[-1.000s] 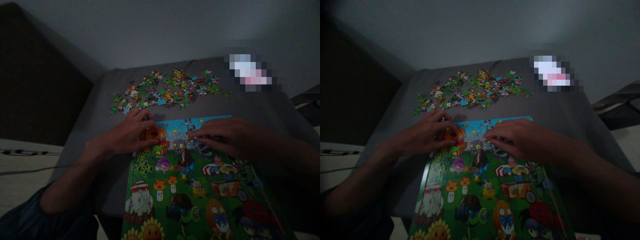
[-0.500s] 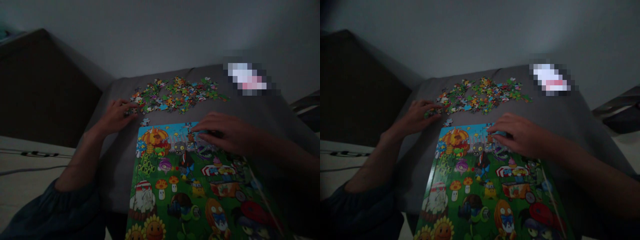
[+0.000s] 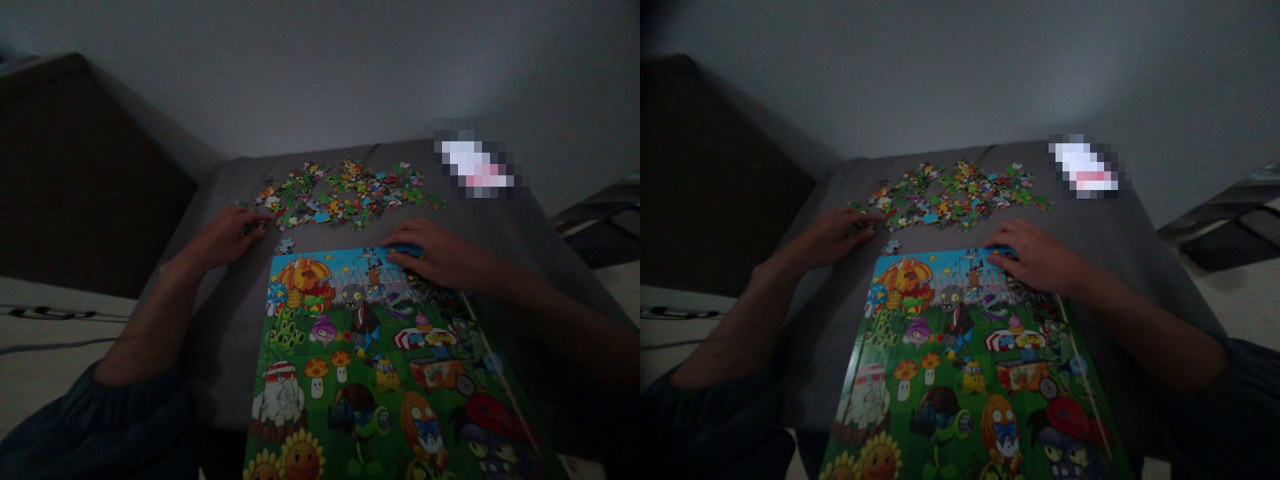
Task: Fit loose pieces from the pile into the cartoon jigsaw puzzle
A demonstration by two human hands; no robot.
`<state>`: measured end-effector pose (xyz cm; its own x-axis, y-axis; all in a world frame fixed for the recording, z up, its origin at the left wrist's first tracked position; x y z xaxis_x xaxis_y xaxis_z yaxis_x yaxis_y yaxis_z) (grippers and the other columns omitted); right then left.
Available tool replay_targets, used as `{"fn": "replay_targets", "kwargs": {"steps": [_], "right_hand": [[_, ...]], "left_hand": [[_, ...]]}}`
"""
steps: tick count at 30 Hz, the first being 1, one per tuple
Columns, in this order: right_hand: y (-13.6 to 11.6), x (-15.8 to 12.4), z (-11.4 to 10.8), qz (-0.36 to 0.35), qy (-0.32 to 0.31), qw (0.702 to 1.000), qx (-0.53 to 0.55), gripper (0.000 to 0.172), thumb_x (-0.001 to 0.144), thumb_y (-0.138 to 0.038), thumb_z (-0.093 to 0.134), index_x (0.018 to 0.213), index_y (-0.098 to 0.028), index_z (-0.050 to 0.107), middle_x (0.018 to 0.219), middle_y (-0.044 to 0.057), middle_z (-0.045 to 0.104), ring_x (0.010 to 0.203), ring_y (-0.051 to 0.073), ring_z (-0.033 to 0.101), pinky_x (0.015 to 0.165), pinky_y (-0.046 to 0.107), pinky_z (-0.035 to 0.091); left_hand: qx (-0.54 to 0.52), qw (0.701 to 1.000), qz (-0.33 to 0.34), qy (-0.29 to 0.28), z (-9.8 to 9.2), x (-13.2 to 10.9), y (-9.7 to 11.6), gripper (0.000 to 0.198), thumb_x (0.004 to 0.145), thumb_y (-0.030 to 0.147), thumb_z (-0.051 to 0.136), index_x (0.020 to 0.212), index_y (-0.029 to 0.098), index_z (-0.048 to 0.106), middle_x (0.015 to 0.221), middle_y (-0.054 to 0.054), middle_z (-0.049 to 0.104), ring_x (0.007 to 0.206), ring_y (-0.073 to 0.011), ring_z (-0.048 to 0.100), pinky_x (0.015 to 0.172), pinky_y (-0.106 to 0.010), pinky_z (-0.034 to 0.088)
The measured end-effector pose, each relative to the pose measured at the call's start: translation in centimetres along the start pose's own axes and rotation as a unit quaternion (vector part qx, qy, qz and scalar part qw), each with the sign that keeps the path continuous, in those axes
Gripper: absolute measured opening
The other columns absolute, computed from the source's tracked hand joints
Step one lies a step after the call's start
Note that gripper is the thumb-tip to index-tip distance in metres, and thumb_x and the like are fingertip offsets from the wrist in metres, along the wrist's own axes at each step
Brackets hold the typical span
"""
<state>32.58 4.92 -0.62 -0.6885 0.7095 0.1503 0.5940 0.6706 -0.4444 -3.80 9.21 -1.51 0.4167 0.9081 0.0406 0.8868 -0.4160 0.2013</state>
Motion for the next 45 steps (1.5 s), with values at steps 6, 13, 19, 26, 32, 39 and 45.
{"fn": "replay_targets", "kwargs": {"steps": [6,13,19,26,32,39,45], "right_hand": [[0.1,0.4,0.1,0.024,0.001,1.0,0.011,0.031,0.103,-0.04,0.058,0.117,-0.021,0.079,0.114,0.012,0.075,0.113,0.029,0.068,0.104,0.05,0.054],[-0.3,0.4,-0.1,0.017,-0.001,1.0,0.006,0.033,0.105,-0.039,0.056,0.118,-0.02,0.079,0.113,0.013,0.074,0.113,0.028,0.068,0.104,0.048,0.053],[-1.4,0.1,0.0,-0.02,-0.029,0.999,0.004,0.048,0.1,-0.054,0.066,0.131,-0.019,0.076,0.124,0.015,0.073,0.118,0.03,0.067,0.106,0.049,0.053],[-1.1,-0.1,0.5,-0.018,-0.015,1.0,0.003,0.044,0.099,-0.048,0.068,0.132,-0.02,0.076,0.123,0.015,0.073,0.117,0.032,0.066,0.103,0.051,0.053],[-1.0,-0.3,0.7,-0.027,0.002,1.0,0.002,0.042,0.099,-0.048,0.066,0.13,-0.022,0.077,0.121,0.014,0.073,0.115,0.032,0.067,0.102,0.05,0.054],[-0.6,-0.2,0.9,-0.046,0.018,0.999,0.015,0.043,0.1,-0.053,0.065,0.13,-0.025,0.077,0.121,0.013,0.074,0.115,0.032,0.068,0.101,0.052,0.054],[-0.6,-0.3,1.0,-0.067,0.032,0.997,0.012,0.048,0.102,-0.058,0.061,0.131,-0.023,0.078,0.12,0.015,0.074,0.112,0.033,0.068,0.098,0.053,0.054]], "left_hand": [[-0.01,1.0,0.011,0.003,-0.3,-0.1,0.7,0.041,0.104,0.038,0.05,0.137,0.022,0.069,0.11,-0.007,0.07,0.098,-0.0227,0.063,0.091,-0.039,0.052],[-0.009,1.0,0.0,0.012,-0.4,-0.1,1.1,0.042,0.107,0.045,0.047,0.135,0.022,0.069,0.109,-0.004,0.067,0.092,-0.0188,0.06,0.083,-0.034,0.051],[-0.009,1.0,0.0,0.001,-0.8,-0.4,1.5,0.048,0.104,0.052,0.052,0.136,0.021,0.071,0.114,-0.007,0.068,0.096,-0.0203,0.063,0.089,-0.034,0.053],[-0.017,1.0,-0.014,-0.005,-0.5,-0.7,0.3,0.055,0.1,0.062,0.051,0.131,0.023,0.075,0.123,-0.014,0.071,0.112,-0.0302,0.068,0.102,-0.046,0.055],[-0.039,0.999,0.003,0.016,-2.0,-1.9,1.1,0.054,0.101,0.065,0.056,0.131,0.023,0.074,0.128,-0.011,0.072,0.118,-0.0291,0.067,0.11,-0.049,0.051],[-0.045,0.992,0.12,-0.015,-0.8,-2.2,5.0,0.042,0.105,0.053,0.057,0.14,0.034,0.071,0.14,-0.01,0.063,0.129,-0.0297,0.059,0.116,-0.051,0.045],[-0.022,0.991,0.129,-0.022,0.2,-2.4,5.4,0.039,0.109,0.046,0.053,0.141,0.034,0.071,0.136,-0.012,0.066,0.126,-0.0304,0.061,0.112,-0.055,0.046]]}}
Point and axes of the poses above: each hand's wrist, its own x-axis towards the middle knuckle, its own z-axis out of the palm, y = z × x, the point moved 7 cm from there along x, towards the middle knuckle
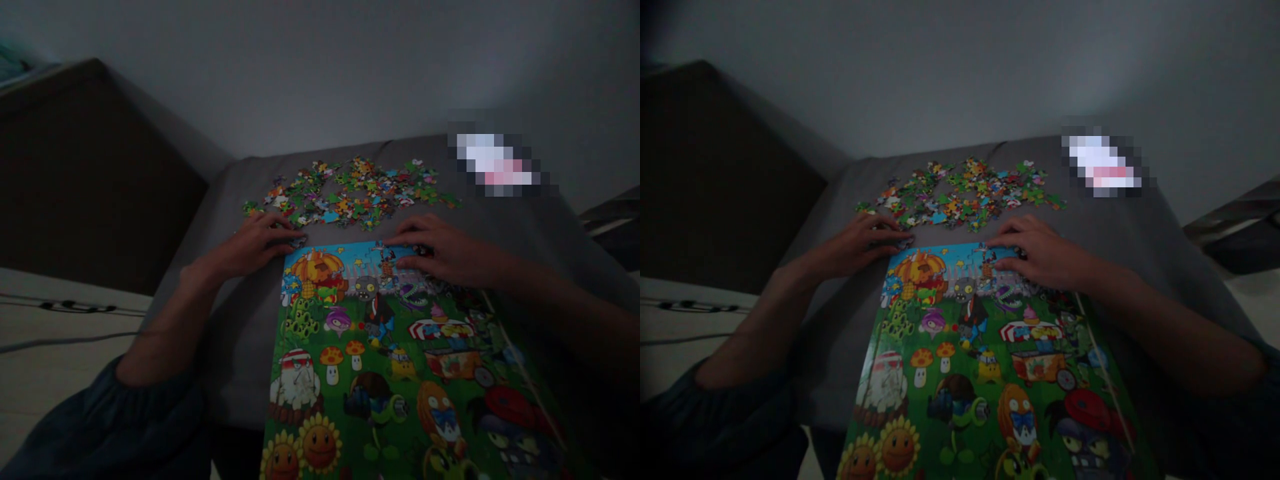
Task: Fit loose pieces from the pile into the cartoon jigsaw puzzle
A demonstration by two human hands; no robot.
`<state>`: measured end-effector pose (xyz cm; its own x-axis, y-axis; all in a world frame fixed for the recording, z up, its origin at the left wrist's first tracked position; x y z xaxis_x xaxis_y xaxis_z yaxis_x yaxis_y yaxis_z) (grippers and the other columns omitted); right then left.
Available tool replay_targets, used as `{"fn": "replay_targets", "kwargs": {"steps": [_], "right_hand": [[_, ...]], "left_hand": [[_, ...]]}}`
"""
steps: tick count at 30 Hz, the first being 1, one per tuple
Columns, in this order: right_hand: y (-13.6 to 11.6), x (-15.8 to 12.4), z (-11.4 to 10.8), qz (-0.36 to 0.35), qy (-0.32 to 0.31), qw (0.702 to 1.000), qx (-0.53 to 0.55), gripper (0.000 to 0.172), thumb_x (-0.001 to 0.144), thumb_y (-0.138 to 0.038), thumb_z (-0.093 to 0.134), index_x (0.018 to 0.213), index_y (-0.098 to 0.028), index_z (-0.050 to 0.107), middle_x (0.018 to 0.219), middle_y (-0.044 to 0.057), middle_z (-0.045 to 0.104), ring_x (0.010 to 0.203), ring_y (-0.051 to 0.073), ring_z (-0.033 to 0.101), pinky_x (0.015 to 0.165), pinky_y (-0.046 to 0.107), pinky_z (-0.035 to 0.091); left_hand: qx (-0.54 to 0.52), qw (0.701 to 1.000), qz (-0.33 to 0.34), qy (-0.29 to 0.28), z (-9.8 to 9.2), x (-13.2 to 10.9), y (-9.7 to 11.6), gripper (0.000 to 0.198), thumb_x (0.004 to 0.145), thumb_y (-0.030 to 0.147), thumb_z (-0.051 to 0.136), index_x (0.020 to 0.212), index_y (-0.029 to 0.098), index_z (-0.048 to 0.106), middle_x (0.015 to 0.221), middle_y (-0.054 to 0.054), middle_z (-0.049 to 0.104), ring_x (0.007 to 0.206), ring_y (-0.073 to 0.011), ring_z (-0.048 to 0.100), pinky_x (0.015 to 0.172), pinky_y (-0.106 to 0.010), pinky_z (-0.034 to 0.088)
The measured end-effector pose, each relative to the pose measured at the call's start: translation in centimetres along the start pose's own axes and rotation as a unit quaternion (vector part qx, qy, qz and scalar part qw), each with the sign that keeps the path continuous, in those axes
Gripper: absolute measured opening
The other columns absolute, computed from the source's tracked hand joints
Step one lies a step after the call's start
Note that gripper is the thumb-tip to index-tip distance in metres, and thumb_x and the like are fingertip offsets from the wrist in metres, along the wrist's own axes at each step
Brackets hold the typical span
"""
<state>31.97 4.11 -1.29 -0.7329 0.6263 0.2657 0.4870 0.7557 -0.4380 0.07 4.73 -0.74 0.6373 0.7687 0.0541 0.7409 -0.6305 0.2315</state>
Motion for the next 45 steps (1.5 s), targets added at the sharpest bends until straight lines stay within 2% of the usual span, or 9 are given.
{"fn": "replay_targets", "kwargs": {"steps": [4,10,17,25,32,36,40,45], "right_hand": [[-0.1,-0.1,0.0,-0.005,-0.004,1.0,-0.007,0.047,0.103,-0.056,0.061,0.134,-0.023,0.077,0.121,0.015,0.073,0.113,0.032,0.067,0.098,0.053,0.055],[-0.3,-0.2,0.0,0.008,-0.013,1.0,-0.002,0.045,0.103,-0.053,0.063,0.135,-0.024,0.077,0.122,0.015,0.073,0.113,0.032,0.067,0.098,0.052,0.055],[0.1,-0.2,0.0,0.007,-0.007,1.0,-0.002,0.041,0.102,-0.049,0.066,0.133,-0.025,0.078,0.121,0.015,0.074,0.11,0.031,0.068,0.096,0.051,0.056],[-1.5,-0.2,0.0,-0.016,-0.048,0.994,-0.095,0.041,0.108,-0.046,0.051,0.136,-0.029,0.077,0.125,0.015,0.073,0.115,0.036,0.067,0.1,0.056,0.055],[-1.8,-0.3,0.2,-0.027,-0.049,0.989,-0.136,0.04,0.11,-0.041,0.048,0.133,-0.027,0.078,0.124,0.014,0.073,0.112,0.032,0.067,0.1,0.051,0.056],[-1.7,-0.1,0.0,-0.038,-0.043,0.991,-0.117,0.04,0.11,-0.04,0.051,0.132,-0.023,0.08,0.121,0.017,0.072,0.11,0.034,0.068,0.096,0.051,0.056],[-0.9,0.1,-0.2,-0.003,-0.042,0.997,-0.065,0.031,0.104,-0.037,0.065,0.129,-0.028,0.081,0.118,0.014,0.072,0.111,0.031,0.067,0.097,0.047,0.056],[0.4,0.5,-0.3,0.046,-0.022,0.998,0.026,0.019,0.096,-0.033,0.078,0.113,-0.028,0.087,0.113,0.011,0.073,0.104,0.025,0.067,0.093,0.042,0.056]], "left_hand": [[-0.036,0.999,0.002,-0.007,-0.1,0.2,0.4,0.039,0.109,0.044,0.051,0.139,0.029,0.071,0.135,-0.012,0.071,0.124,-0.0281,0.065,0.112,-0.049,0.05],[-0.075,0.997,-0.014,-0.019,-0.3,0.2,1.2,0.041,0.109,0.044,0.05,0.142,0.027,0.069,0.138,-0.009,0.073,0.127,-0.025,0.066,0.117,-0.045,0.05],[-0.116,0.993,0.014,-0.005,-0.4,0.6,2.6,0.039,0.109,0.045,0.052,0.138,0.026,0.069,0.133,-0.009,0.073,0.121,-0.0239,0.069,0.11,-0.043,0.053],[-0.103,0.995,0.003,0.013,0.3,1.1,2.7,0.041,0.107,0.054,0.053,0.128,0.026,0.075,0.129,-0.01,0.072,0.119,-0.0247,0.068,0.109,-0.044,0.053],[-0.143,0.989,-0.024,0.027,0.0,1.3,3.2,0.038,0.103,0.047,0.059,0.128,0.022,0.075,0.117,-0.008,0.077,0.097,-0.0208,0.072,0.089,-0.035,0.058],[-0.183,0.982,-0.034,0.038,0.2,1.4,3.0,0.039,0.1,0.048,0.064,0.128,0.022,0.074,0.116,-0.008,0.077,0.095,-0.019,0.072,0.086,-0.031,0.06],[-0.168,0.985,-0.019,0.041,0.2,1.6,3.3,0.037,0.098,0.049,0.067,0.126,0.026,0.075,0.118,-0.007,0.078,0.102,-0.0218,0.073,0.088,-0.033,0.06],[-0.14,0.989,0.001,0.056,0.2,1.8,3.4,0.034,0.099,0.051,0.064,0.124,0.031,0.076,0.117,-0.006,0.079,0.104,-0.0249,0.074,0.095,-0.04,0.061]]}}
Point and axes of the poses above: each hand's wrist, its own x-axis towards the middle knuckle, its own z-axis out of the palm, y = z × x, the point moved 7 cm from there along x, towards the middle knuckle
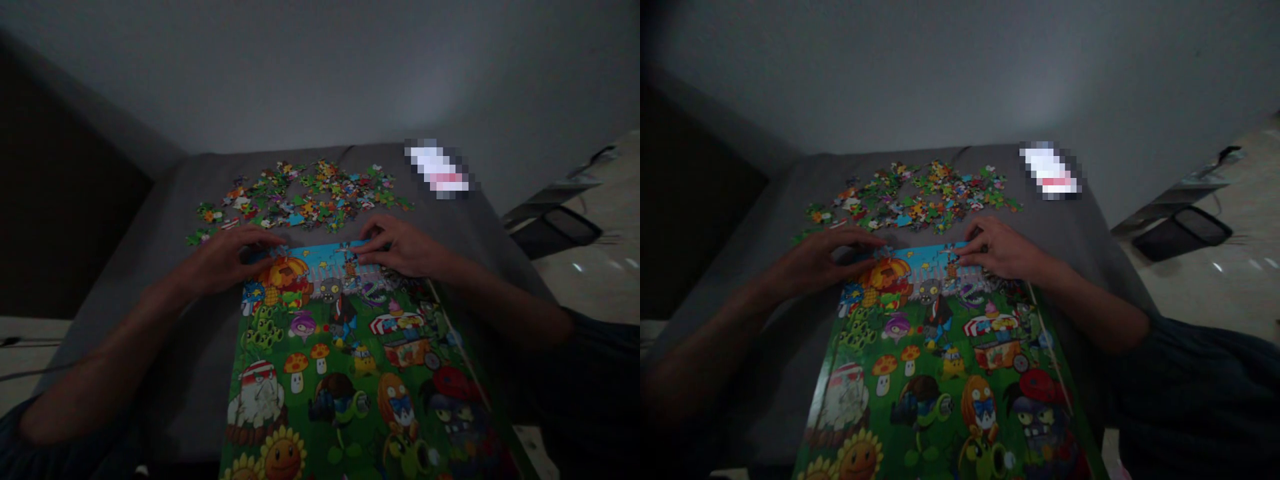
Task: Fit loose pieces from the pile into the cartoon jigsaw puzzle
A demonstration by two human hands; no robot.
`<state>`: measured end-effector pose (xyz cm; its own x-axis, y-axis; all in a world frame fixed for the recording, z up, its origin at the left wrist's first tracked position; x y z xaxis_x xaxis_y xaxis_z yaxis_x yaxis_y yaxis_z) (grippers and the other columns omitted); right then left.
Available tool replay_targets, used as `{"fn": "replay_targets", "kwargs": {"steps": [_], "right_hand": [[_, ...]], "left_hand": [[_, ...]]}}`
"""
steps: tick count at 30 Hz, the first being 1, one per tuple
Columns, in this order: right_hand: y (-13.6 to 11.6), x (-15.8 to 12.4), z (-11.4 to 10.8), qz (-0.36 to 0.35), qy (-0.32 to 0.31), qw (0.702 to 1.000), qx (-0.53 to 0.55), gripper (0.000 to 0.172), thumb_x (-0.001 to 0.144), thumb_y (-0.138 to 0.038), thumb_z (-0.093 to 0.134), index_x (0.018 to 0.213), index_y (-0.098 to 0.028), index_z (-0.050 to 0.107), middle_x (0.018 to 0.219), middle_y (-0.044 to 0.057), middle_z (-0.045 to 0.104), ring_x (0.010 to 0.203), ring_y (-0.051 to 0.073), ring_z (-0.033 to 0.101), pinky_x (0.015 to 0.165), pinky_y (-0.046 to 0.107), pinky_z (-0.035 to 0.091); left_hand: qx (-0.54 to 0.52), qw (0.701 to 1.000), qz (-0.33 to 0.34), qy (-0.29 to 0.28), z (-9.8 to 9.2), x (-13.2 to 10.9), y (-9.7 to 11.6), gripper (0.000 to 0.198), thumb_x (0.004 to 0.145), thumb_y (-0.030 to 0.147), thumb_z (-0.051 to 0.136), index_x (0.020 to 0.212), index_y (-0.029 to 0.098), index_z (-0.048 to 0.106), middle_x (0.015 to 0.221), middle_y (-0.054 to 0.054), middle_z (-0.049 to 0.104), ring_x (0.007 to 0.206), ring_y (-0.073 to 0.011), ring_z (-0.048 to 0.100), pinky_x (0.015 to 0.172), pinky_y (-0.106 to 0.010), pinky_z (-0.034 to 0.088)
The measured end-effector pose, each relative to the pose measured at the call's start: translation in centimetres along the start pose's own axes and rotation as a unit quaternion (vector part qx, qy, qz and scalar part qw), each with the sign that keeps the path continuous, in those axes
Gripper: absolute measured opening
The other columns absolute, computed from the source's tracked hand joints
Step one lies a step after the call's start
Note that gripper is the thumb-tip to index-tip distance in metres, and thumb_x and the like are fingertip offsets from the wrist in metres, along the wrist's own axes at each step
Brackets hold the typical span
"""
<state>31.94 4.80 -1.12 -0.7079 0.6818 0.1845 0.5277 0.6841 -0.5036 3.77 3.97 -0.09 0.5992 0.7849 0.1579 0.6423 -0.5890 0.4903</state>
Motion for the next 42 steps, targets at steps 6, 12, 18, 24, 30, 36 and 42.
{"fn": "replay_targets", "kwargs": {"steps": [6,12,18,24,30,36,42], "right_hand": [[0.3,0.3,0.1,0.026,0.001,0.999,0.042,0.015,0.093,-0.029,0.083,0.108,-0.027,0.087,0.108,0.009,0.073,0.103,0.023,0.066,0.094,0.042,0.055],[-0.1,0.5,-0.1,0.024,0.002,0.999,0.026,0.017,0.091,-0.026,0.085,0.108,-0.028,0.087,0.104,0.008,0.071,0.103,0.023,0.066,0.094,0.043,0.055],[-0.9,0.2,-0.5,-0.004,0.008,1.0,-0.002,0.014,0.096,-0.03,0.078,0.107,-0.029,0.086,0.108,0.009,0.072,0.105,0.024,0.066,0.094,0.045,0.056],[-0.9,0.1,-0.5,-0.017,0.041,0.999,-0.029,0.018,0.096,-0.031,0.076,0.11,-0.024,0.085,0.111,0.01,0.074,0.109,0.025,0.066,0.099,0.048,0.054],[-3.0,-0.1,-1.8,-0.028,0.109,0.994,0.0,0.028,0.105,-0.035,0.064,0.121,-0.022,0.081,0.119,0.011,0.075,0.121,0.026,0.062,0.112,0.052,0.046],[-4.6,-0.2,0.3,0.075,-0.002,0.962,0.264,0.034,0.099,-0.03,0.069,0.132,-0.021,0.074,0.1,0.004,0.081,0.088,0.017,0.072,0.079,0.032,0.058],[-2.0,-0.4,-0.6,0.115,-0.005,0.951,0.288,0.014,0.095,-0.024,0.071,0.105,-0.019,0.079,0.096,0.004,0.082,0.085,0.017,0.074,0.076,0.03,0.058]], "left_hand": [[0.031,0.997,0.038,0.054,-1.1,-0.1,1.5,0.032,0.097,0.052,0.069,0.122,0.033,0.075,0.11,-0.003,0.081,0.089,-0.0221,0.075,0.086,-0.036,0.062],[0.002,0.993,0.106,0.041,-0.8,1.3,7.4,0.022,0.101,0.035,0.068,0.12,0.026,0.074,0.115,-0.003,0.079,0.1,-0.0177,0.075,0.092,-0.029,0.06],[-0.025,0.987,0.159,-0.028,2.4,3.3,11.4,0.025,0.1,0.02,0.066,0.124,0.026,0.072,0.114,-0.002,0.076,0.098,-0.0153,0.074,0.087,-0.025,0.058],[-0.046,0.983,0.179,0.005,3.3,3.0,11.5,0.024,0.099,0.016,0.069,0.121,0.024,0.069,0.116,-0.003,0.076,0.102,-0.0141,0.074,0.089,-0.022,0.058],[-0.08,0.976,0.196,0.055,3.0,1.9,11.4,0.018,0.099,0.015,0.069,0.115,0.023,0.067,0.11,-0.004,0.076,0.099,-0.0146,0.075,0.085,-0.022,0.06],[-0.051,0.971,0.217,0.085,2.6,1.4,12.0,0.015,0.102,0.018,0.069,0.114,0.026,0.064,0.112,-0.003,0.076,0.102,-0.0139,0.076,0.088,-0.022,0.061],[0.034,0.974,0.162,0.155,-0.4,0.7,10.3,0.021,0.103,0.031,0.068,0.124,0.029,0.062,0.121,-0.003,0.075,0.114,-0.0215,0.073,0.101,-0.036,0.06]]}}
Point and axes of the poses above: each hand's wrist, its own x-axis towards the middle knuckle, its own z-axis out of the palm, y = z × x, the point moved 7 cm from there along x, towards the middle knuckle
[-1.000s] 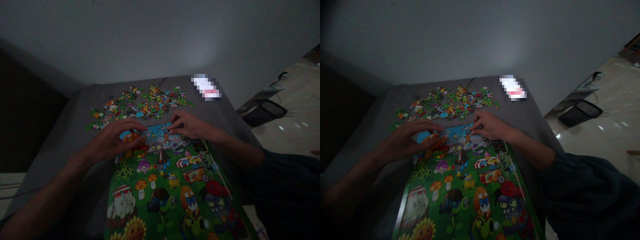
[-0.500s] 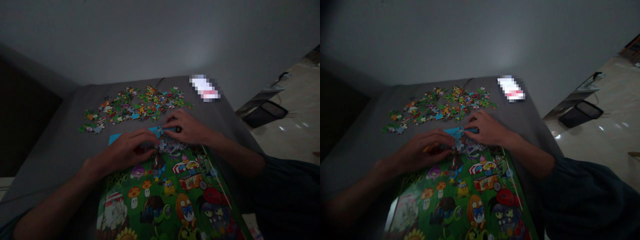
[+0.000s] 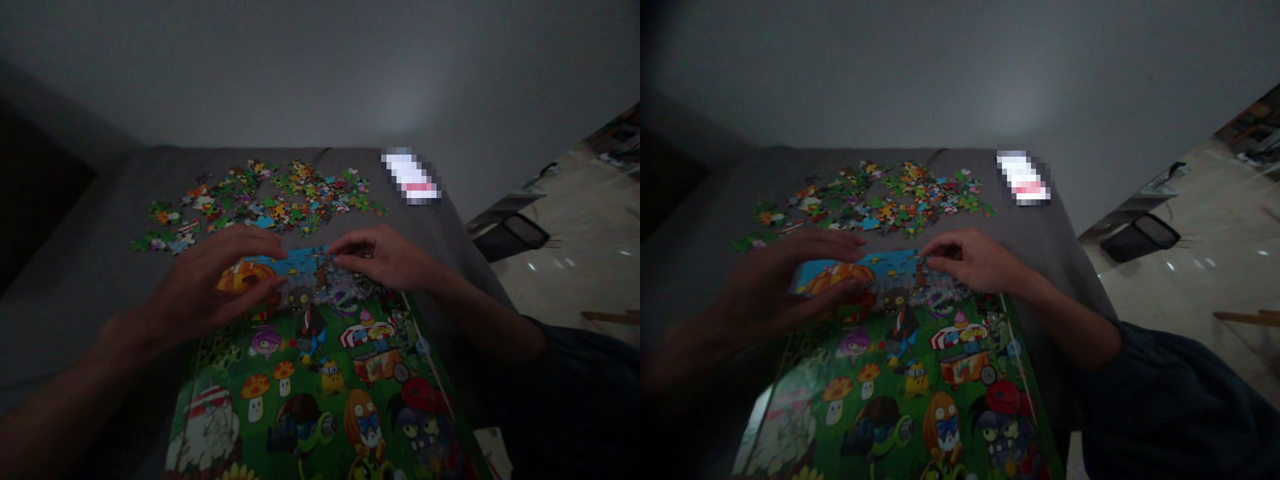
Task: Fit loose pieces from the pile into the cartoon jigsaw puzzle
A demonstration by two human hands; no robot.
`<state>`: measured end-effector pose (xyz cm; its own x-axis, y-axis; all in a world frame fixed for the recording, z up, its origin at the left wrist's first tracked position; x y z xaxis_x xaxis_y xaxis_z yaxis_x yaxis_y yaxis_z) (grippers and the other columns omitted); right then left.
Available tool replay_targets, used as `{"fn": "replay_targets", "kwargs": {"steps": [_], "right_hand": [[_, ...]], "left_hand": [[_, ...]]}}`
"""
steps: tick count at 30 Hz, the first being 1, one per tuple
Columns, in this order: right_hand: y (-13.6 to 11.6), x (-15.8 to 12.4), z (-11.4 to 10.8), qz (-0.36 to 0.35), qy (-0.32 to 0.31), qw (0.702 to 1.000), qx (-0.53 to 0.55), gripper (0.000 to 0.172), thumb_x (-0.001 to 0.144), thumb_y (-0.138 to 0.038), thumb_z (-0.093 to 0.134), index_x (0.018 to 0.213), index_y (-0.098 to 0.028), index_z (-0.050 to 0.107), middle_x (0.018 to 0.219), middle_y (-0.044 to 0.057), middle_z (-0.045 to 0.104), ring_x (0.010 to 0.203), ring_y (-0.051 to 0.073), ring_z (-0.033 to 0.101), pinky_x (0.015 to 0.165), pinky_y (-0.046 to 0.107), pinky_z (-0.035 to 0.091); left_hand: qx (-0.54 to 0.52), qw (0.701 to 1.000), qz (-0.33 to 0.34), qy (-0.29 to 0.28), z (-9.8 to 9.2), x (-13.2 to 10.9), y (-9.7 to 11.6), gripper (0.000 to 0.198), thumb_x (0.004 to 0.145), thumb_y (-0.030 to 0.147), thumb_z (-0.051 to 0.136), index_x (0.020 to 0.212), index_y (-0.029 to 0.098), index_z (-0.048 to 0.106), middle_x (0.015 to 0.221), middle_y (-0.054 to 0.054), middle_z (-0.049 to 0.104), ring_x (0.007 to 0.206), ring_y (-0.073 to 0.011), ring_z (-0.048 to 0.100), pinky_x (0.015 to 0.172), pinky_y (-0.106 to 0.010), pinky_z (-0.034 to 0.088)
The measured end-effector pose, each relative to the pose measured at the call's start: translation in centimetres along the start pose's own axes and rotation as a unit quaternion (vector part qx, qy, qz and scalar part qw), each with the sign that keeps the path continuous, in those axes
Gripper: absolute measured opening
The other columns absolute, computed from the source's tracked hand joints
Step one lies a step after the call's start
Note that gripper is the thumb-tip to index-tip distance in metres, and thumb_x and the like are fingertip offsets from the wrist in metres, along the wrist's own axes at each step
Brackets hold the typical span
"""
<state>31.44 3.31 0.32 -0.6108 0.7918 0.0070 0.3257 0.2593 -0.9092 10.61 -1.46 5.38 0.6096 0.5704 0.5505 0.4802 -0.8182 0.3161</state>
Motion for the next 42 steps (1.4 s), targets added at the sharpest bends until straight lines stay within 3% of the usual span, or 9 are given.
{"fn": "replay_targets", "kwargs": {"steps": [4,11,24,30,33,36,39,42], "right_hand": [[0.0,-0.3,-0.6,-0.013,-0.006,0.997,-0.072,0.013,0.095,-0.025,0.073,0.103,-0.019,0.081,0.091,0.003,0.078,0.077,0.015,0.069,0.069,0.028,0.053],[-0.2,-0.5,0.0,-0.051,-0.004,0.988,-0.145,0.014,0.097,-0.023,0.073,0.106,-0.021,0.084,0.088,0.001,0.072,0.071,0.012,0.06,0.067,0.026,0.044],[0.3,-0.4,0.6,-0.068,-0.016,0.97,-0.233,0.016,0.099,-0.025,0.074,0.111,-0.024,0.084,0.104,0.006,0.07,0.093,0.019,0.066,0.082,0.034,0.049],[0.3,-0.3,0.4,-0.049,0.0,0.971,-0.234,0.016,0.096,-0.024,0.077,0.112,-0.023,0.081,0.104,0.005,0.07,0.089,0.019,0.063,0.081,0.033,0.049],[0.2,-0.3,0.4,-0.059,-0.003,0.97,-0.235,0.016,0.097,-0.023,0.076,0.112,-0.022,0.081,0.103,0.005,0.071,0.087,0.018,0.063,0.079,0.032,0.048],[-0.1,-0.4,0.3,-0.072,0.006,0.969,-0.238,0.014,0.099,-0.027,0.073,0.11,-0.023,0.081,0.101,0.005,0.073,0.086,0.018,0.064,0.078,0.032,0.049],[-0.8,-0.6,-0.3,-0.094,0.049,0.966,-0.234,0.018,0.102,-0.033,0.067,0.112,-0.023,0.08,0.1,0.006,0.075,0.088,0.02,0.068,0.08,0.034,0.052],[-1.4,-0.9,-0.7,-0.119,0.086,0.958,-0.246,0.021,0.104,-0.035,0.062,0.111,-0.025,0.079,0.1,0.007,0.077,0.094,0.023,0.071,0.084,0.038,0.055]], "left_hand": [[0.069,0.997,-0.02,0.025,-1.3,-0.2,-1.2,0.022,0.103,0.024,0.062,0.124,0.029,0.062,0.117,-0.002,0.076,0.108,-0.0213,0.073,0.097,-0.036,0.059],[0.076,0.997,0.025,0.005,-0.6,-0.4,-1.0,0.03,0.102,0.02,0.063,0.131,0.03,0.063,0.119,-0.003,0.074,0.107,-0.0219,0.071,0.097,-0.036,0.057],[0.073,0.997,0.03,0.002,-0.5,-0.4,-1.0,0.031,0.102,0.019,0.063,0.131,0.03,0.064,0.119,-0.003,0.074,0.106,-0.023,0.072,0.097,-0.035,0.055],[0.072,0.997,0.003,0.003,-0.8,-0.2,-1.3,0.025,0.102,0.024,0.062,0.125,0.031,0.068,0.115,0.0,0.077,0.103,-0.0223,0.072,0.094,-0.035,0.056],[0.1,0.995,-0.009,-0.007,-1.5,-0.1,-1.9,0.019,0.105,0.025,0.058,0.121,0.025,0.069,0.115,-0.003,0.076,0.103,-0.0214,0.072,0.094,-0.035,0.056],[0.14,0.989,-0.042,-0.008,-3.0,-0.2,-3.8,0.019,0.107,0.028,0.057,0.119,0.02,0.069,0.113,-0.007,0.075,0.105,-0.0214,0.07,0.095,-0.036,0.056],[0.178,0.975,-0.134,-0.011,-5.0,-1.2,-7.8,0.027,0.108,0.04,0.055,0.118,0.021,0.071,0.109,-0.004,0.075,0.102,-0.0204,0.068,0.094,-0.037,0.055],[0.178,0.948,-0.252,-0.076,-6.1,-3.2,-12.4,0.039,0.106,0.05,0.052,0.122,0.022,0.074,0.109,-0.002,0.074,0.097,-0.0186,0.067,0.09,-0.036,0.054]]}}
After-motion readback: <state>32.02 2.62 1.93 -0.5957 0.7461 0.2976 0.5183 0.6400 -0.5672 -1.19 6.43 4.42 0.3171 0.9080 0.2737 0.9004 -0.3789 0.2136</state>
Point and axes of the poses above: each hand's wrist, its own x-axis towards the middle knuckle, its own z-axis out of the palm, y = z × x, the point moved 7 cm from there along x, towards the middle knuckle
